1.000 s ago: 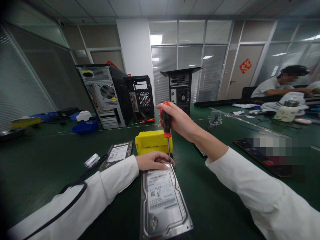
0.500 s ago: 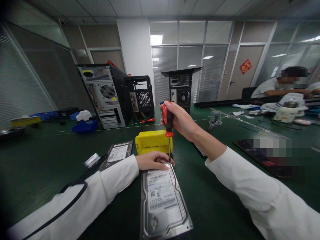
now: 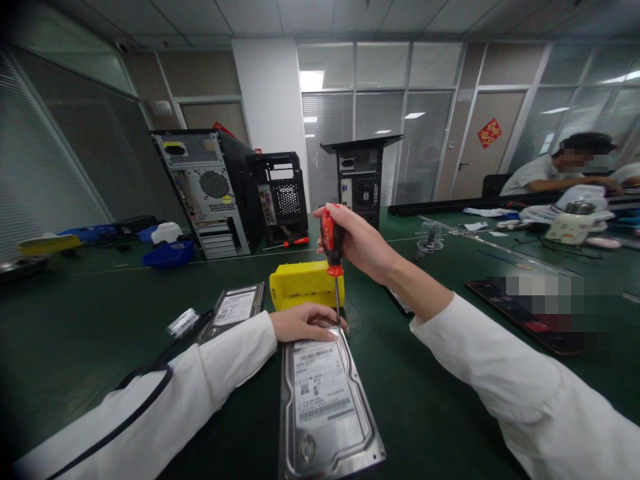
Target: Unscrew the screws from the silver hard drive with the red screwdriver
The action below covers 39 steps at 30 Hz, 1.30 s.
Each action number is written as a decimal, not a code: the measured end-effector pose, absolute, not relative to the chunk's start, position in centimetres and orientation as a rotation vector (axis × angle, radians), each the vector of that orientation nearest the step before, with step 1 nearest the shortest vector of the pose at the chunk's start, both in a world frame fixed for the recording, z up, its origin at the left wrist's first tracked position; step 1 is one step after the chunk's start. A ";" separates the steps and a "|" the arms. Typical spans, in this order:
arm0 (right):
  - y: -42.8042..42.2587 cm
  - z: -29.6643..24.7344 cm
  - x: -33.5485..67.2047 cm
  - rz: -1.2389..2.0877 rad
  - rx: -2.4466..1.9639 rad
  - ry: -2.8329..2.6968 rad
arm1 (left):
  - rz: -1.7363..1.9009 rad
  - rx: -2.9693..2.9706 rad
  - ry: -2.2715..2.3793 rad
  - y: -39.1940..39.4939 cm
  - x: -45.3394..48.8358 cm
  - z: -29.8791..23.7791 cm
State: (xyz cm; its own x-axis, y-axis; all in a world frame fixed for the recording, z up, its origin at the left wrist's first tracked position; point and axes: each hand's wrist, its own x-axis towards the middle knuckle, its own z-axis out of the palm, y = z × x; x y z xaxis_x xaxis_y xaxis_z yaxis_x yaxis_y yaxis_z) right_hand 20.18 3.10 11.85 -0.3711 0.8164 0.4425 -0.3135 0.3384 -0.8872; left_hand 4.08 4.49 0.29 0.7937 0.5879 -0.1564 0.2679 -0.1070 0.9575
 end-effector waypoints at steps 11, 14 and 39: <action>3.7 11.1 20.2 1.175 -0.455 -1.518 | 0.338 1.671 0.649 4.6 4.1 0.2; 3.7 11.1 20.3 1.177 -0.451 -1.532 | 0.349 1.662 0.638 4.6 4.1 0.1; 3.2 11.1 19.9 1.191 -0.427 -1.629 | 0.358 1.658 0.608 4.7 4.2 0.0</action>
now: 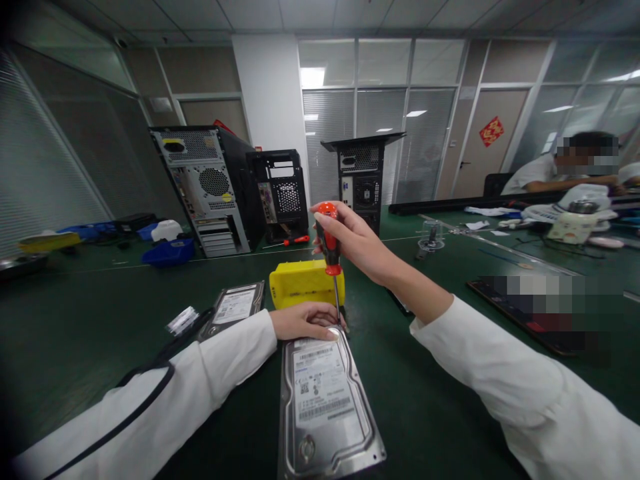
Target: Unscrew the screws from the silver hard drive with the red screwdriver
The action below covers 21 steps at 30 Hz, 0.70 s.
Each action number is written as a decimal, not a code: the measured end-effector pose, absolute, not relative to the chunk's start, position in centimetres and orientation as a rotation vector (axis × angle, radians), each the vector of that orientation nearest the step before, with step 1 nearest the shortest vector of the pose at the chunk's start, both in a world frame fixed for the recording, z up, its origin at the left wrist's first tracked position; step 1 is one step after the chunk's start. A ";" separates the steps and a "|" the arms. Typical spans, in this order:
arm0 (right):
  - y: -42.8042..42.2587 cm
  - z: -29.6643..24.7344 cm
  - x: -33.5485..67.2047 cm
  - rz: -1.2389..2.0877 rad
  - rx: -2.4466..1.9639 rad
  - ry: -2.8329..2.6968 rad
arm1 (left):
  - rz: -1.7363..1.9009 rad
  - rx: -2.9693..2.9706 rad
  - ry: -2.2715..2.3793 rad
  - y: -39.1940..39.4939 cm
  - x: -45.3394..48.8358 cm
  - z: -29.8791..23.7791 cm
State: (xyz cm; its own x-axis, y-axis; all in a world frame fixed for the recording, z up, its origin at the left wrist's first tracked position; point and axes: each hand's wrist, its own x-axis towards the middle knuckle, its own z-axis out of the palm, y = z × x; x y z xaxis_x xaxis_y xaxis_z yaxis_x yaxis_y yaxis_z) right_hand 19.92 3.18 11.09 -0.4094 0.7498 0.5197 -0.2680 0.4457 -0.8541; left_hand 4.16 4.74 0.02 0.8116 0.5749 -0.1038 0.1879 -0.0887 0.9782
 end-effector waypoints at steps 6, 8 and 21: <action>3.5 11.0 20.1 1.147 -0.450 -1.667 | 0.372 1.649 0.618 4.8 4.2 -0.2; 3.5 10.9 20.2 1.105 -0.456 -1.658 | 0.378 1.645 0.627 4.8 4.1 -0.2; 3.5 11.1 19.9 1.186 -0.445 -1.564 | 0.376 1.638 0.651 4.9 4.1 -0.4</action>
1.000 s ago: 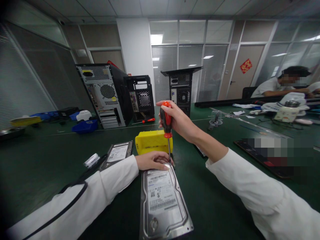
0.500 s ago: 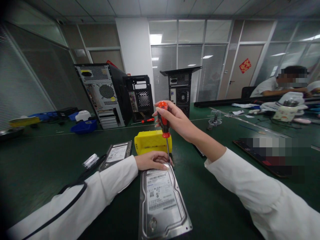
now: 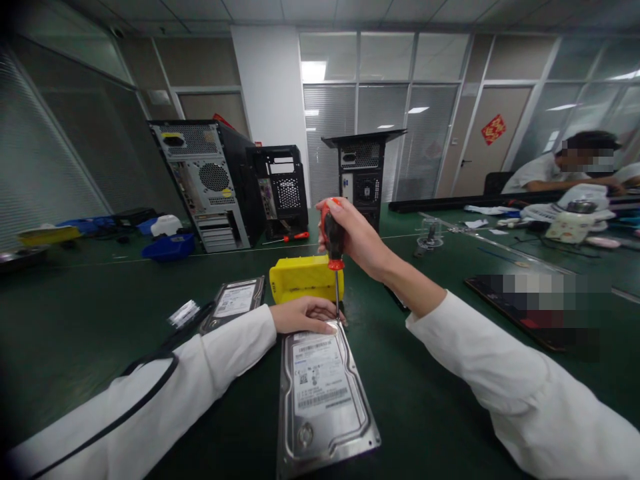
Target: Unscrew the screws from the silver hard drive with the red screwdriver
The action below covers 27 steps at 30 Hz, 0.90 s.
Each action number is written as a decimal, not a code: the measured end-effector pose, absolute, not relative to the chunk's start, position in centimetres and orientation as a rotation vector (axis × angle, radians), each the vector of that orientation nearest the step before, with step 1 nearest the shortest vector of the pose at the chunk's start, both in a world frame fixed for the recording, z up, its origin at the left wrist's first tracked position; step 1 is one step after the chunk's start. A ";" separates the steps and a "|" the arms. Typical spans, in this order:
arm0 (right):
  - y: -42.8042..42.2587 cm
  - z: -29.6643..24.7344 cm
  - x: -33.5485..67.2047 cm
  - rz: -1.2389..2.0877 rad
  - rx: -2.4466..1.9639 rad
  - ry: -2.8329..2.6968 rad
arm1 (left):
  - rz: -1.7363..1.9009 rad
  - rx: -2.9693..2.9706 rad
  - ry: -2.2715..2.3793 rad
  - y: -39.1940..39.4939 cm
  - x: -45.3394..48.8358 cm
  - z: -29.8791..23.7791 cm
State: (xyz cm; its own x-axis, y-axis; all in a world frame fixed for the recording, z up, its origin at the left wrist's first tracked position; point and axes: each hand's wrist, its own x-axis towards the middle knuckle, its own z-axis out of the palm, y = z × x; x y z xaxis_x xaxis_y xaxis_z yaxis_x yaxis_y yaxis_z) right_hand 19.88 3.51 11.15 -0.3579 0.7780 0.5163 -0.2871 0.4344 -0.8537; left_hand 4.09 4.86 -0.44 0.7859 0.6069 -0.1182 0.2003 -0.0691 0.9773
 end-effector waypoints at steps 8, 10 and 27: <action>3.6 11.0 19.9 1.172 -0.446 -1.484 | 0.429 1.634 0.657 4.7 4.2 -0.6; 3.5 11.1 20.0 1.208 -0.440 -1.480 | 0.443 1.623 0.651 4.8 4.2 -0.8; 3.6 11.3 20.3 1.306 -0.415 -1.492 | 0.451 1.609 0.650 4.9 4.2 -1.1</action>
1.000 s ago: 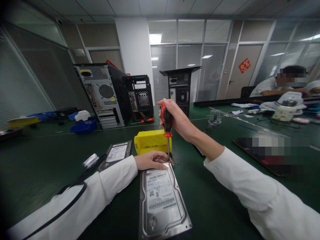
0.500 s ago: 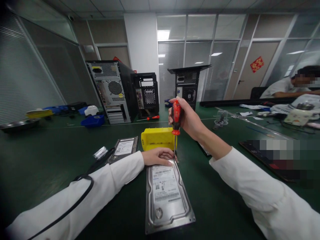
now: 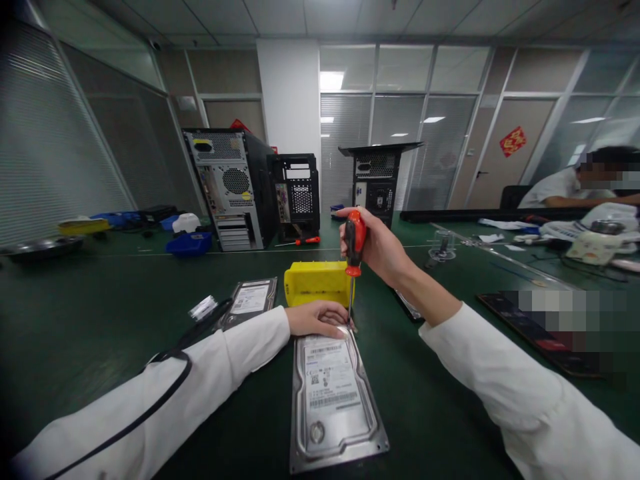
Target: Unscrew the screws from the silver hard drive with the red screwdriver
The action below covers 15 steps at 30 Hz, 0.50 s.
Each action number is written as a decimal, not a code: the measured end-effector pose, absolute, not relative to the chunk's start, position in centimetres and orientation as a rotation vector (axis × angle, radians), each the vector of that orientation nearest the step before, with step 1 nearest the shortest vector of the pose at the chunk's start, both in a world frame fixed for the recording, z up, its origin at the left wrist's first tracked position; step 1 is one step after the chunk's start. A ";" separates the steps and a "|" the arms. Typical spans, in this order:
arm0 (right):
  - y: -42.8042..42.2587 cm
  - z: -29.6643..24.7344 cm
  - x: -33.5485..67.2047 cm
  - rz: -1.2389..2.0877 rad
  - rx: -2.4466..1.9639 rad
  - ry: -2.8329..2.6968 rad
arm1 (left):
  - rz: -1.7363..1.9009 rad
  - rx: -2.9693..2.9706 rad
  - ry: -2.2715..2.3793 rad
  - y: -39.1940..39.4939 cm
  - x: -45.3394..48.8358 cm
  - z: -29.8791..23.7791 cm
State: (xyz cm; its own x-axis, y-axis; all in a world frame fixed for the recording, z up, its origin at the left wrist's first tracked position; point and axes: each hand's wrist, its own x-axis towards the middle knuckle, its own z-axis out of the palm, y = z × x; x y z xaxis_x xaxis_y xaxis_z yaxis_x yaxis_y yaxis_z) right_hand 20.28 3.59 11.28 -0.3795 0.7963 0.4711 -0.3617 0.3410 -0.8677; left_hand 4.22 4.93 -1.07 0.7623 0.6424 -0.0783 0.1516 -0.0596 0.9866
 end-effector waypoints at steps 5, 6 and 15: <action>4.0 10.7 20.0 1.252 -0.420 -1.464 | 0.455 1.609 0.657 4.8 4.2 -0.9; 4.1 10.6 19.9 1.232 -0.416 -1.457 | 0.455 1.610 0.660 4.8 4.2 -0.9; 3.8 10.7 20.0 1.295 -0.378 -1.453 | 0.432 1.615 0.678 4.7 4.2 -0.8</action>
